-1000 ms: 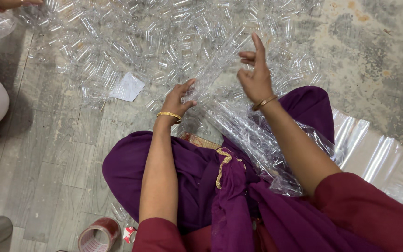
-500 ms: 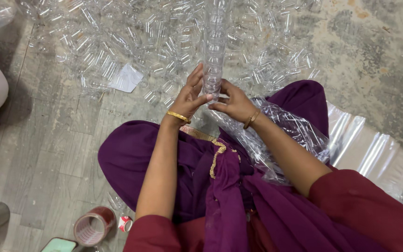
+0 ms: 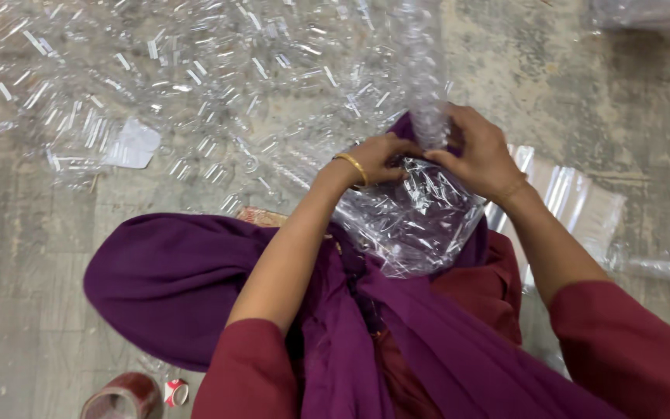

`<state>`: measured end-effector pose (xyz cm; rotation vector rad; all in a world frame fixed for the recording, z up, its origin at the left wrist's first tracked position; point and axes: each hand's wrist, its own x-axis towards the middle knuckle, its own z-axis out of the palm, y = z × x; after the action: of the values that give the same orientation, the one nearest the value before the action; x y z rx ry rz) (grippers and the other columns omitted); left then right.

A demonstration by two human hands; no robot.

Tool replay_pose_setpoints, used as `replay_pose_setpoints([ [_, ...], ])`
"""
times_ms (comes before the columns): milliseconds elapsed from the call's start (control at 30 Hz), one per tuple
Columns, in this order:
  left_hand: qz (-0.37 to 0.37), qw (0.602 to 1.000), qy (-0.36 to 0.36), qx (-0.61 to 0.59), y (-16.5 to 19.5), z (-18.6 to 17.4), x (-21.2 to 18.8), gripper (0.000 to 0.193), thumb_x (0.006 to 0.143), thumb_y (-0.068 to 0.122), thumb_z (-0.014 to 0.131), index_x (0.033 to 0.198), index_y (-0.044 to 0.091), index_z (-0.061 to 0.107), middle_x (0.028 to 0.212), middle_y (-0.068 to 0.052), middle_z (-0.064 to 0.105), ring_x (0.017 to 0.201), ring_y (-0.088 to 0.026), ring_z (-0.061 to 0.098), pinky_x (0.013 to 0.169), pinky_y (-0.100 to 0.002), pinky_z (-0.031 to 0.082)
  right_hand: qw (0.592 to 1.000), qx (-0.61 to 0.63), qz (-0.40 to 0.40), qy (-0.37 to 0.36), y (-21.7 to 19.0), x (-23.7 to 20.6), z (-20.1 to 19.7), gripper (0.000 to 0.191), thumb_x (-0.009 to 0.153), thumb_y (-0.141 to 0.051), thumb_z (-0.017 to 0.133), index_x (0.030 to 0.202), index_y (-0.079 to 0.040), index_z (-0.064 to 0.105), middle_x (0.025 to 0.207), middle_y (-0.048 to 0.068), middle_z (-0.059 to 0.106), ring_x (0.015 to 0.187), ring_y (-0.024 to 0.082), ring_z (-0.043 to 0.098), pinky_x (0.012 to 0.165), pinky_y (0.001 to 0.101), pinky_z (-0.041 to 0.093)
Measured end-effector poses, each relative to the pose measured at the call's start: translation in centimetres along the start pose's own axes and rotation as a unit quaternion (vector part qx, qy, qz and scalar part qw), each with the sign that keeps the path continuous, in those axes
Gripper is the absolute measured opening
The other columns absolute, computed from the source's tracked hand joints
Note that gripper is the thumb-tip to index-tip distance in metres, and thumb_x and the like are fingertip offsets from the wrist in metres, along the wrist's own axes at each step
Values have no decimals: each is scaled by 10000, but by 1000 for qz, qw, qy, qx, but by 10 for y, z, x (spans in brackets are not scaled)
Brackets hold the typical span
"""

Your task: The person sits on the floor and gathers loose clear plastic bangles from a large pile, aligning them into stacked groups on their lap. They wrap the grouped bangles with clear plastic film to form bundles, repeating the gathering and wrapping cycle and reaching across the pile for more bangles.

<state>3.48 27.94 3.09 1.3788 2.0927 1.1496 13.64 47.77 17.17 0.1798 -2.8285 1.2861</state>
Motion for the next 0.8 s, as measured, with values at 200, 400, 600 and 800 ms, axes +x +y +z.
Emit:
replay_pose_setpoints([
  [200, -75, 994, 72, 19, 0, -2, 42, 87, 907, 150, 701, 987, 133, 731, 999, -80, 747, 921, -288, 738, 868, -396, 576, 991, -109, 62, 43, 15, -88, -59, 579, 850, -117, 823, 1350, 16, 561, 1223, 167, 625, 1119, 272, 679, 982, 371, 601],
  [400, 1, 987, 157, 31, 76, -20, 50, 313, 908, 301, 778, 1039, 62, 626, 1063, -127, 624, 1012, -311, 646, 904, -429, 546, 967, -230, 99, 36, 46, -172, -82, 530, 824, -171, 832, 1274, -7, 604, 1126, 160, 646, 964, 293, 690, 850, 375, 595],
  [600, 183, 936, 161, 255, 199, 20, 22, 795, 552, 809, 644, 1064, 203, 677, 1326, -227, 535, 1272, -509, 419, 927, -754, 421, 966, -243, 83, 22, 87, -228, -100, 515, 816, -150, 782, 1290, -42, 611, 1185, 148, 657, 1047, 310, 676, 895, 401, 565],
  [800, -79, 938, 63, 331, 218, 28, 22, 208, 845, 180, 666, 962, 55, 784, 1403, -198, 544, 1255, -354, 499, 946, -484, 511, 951, -290, 98, -28, 110, -257, -106, 515, 791, -185, 762, 1282, -105, 627, 1233, 143, 635, 1087, 345, 659, 884, 416, 566],
])
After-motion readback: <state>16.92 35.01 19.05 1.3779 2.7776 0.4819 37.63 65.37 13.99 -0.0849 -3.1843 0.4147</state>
